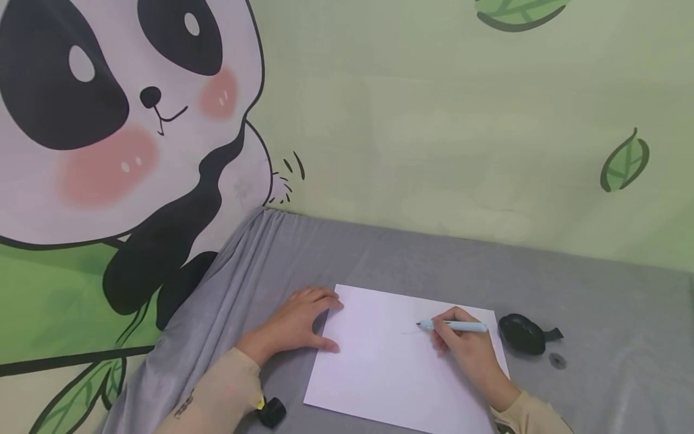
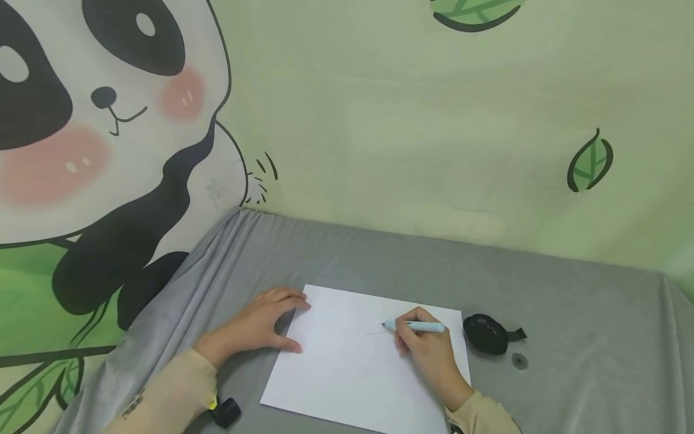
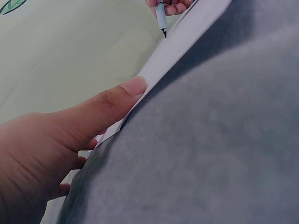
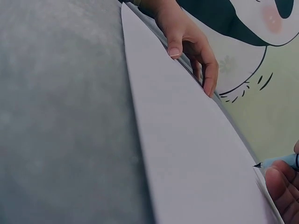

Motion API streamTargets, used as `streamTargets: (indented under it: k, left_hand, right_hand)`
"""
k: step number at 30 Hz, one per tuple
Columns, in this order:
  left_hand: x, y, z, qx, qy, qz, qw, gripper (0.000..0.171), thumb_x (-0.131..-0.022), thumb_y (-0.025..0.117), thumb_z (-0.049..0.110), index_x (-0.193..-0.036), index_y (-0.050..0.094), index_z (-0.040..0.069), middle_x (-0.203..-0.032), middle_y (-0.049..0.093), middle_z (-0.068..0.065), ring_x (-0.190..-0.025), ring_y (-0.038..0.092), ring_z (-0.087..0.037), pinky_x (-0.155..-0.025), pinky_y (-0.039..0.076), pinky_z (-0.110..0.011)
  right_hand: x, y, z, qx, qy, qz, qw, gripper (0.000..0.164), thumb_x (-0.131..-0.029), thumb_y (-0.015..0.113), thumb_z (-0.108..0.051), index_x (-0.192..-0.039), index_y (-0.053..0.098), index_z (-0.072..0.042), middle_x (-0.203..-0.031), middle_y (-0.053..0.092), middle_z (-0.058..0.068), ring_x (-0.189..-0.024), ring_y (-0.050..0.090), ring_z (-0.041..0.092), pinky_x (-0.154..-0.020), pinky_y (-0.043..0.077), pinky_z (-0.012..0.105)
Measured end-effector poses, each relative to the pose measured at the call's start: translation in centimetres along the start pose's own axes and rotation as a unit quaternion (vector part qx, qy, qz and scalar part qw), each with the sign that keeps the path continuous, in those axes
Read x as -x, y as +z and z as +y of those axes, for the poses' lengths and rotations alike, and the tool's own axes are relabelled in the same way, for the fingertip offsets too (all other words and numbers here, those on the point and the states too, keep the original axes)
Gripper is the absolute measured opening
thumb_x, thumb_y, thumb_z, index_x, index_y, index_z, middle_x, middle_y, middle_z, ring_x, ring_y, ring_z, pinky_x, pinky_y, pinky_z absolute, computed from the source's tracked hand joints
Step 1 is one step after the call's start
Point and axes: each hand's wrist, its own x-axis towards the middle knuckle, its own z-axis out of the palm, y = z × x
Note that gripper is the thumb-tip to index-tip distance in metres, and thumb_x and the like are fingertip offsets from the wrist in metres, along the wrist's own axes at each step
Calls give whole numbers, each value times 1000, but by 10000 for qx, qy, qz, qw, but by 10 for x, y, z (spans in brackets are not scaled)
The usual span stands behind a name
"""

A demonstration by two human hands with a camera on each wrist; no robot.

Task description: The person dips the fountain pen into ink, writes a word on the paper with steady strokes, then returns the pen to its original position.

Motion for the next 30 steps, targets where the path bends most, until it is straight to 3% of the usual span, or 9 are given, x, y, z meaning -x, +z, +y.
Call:
streamTargets:
  k: [14, 30]
  left_hand:
    - [-1, -1, -1, 9, 17, -11, 10000, 73, -67, 81, 53, -126, 59, 15, -134, 55, -6, -128, 48, -28, -107, 36, -52]
    - [0, -1, 0, -18, 14, 0, 10000, 73, -67, 81, 53, -126, 59, 16, -135, 55, -6, -128, 48, -29, -107, 36, -51]
  right_hand:
    - [1, 0, -1, 163, 15, -4, 9999, 10, -91, 58, -6, -86, 62, 2, -68, 67, 10, -52, 58, 7, -54, 53, 22]
    - [1, -1, 1, 145, 303, -65, 9994, 10, -91, 59, -7, -86, 63, 0, -69, 67, 8, -54, 58, 8, -55, 52, 21]
